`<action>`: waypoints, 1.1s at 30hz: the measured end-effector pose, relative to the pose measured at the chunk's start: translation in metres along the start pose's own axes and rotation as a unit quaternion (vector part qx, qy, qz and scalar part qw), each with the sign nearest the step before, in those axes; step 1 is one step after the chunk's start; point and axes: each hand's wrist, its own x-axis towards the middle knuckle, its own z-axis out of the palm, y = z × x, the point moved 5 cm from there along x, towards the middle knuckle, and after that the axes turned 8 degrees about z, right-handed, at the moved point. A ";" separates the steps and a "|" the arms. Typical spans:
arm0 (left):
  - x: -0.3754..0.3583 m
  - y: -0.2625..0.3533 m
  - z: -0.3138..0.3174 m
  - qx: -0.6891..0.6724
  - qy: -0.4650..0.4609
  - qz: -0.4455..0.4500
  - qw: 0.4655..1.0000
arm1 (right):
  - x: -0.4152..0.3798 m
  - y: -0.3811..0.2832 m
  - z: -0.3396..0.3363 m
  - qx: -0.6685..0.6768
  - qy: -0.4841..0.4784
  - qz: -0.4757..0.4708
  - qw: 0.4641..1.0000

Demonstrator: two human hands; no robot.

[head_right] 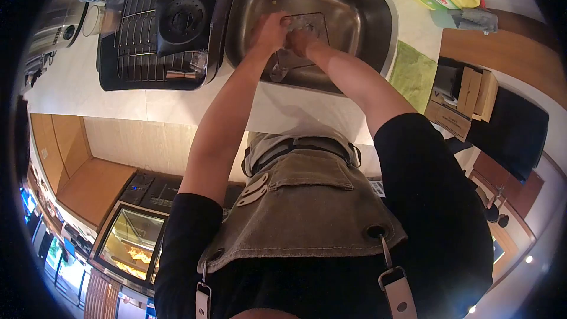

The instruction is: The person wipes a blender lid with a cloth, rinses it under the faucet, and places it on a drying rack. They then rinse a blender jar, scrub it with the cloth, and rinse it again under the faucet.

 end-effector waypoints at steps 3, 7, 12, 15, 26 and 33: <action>0.000 -0.005 0.003 0.017 -0.007 0.017 1.000 | -0.003 -0.003 0.000 -0.037 -0.022 -0.003 0.999; 0.006 -0.016 0.017 0.005 0.025 0.026 0.999 | -0.012 -0.010 -0.008 -0.047 -0.027 0.002 0.999; 0.002 -0.009 0.009 0.000 0.016 0.007 1.000 | 0.008 -0.006 0.008 -0.084 -0.002 -0.001 0.996; 0.015 -0.025 0.029 -0.024 -0.002 0.017 1.000 | 0.003 0.000 0.006 -0.055 -0.003 0.001 0.998; 0.000 -0.006 0.008 0.016 0.003 -0.019 1.000 | -0.008 -0.004 -0.003 0.012 -0.056 -0.027 0.998; 0.007 -0.018 0.018 -0.010 -0.013 -0.021 1.000 | 0.007 -0.002 -0.012 -0.098 -0.079 -0.065 0.990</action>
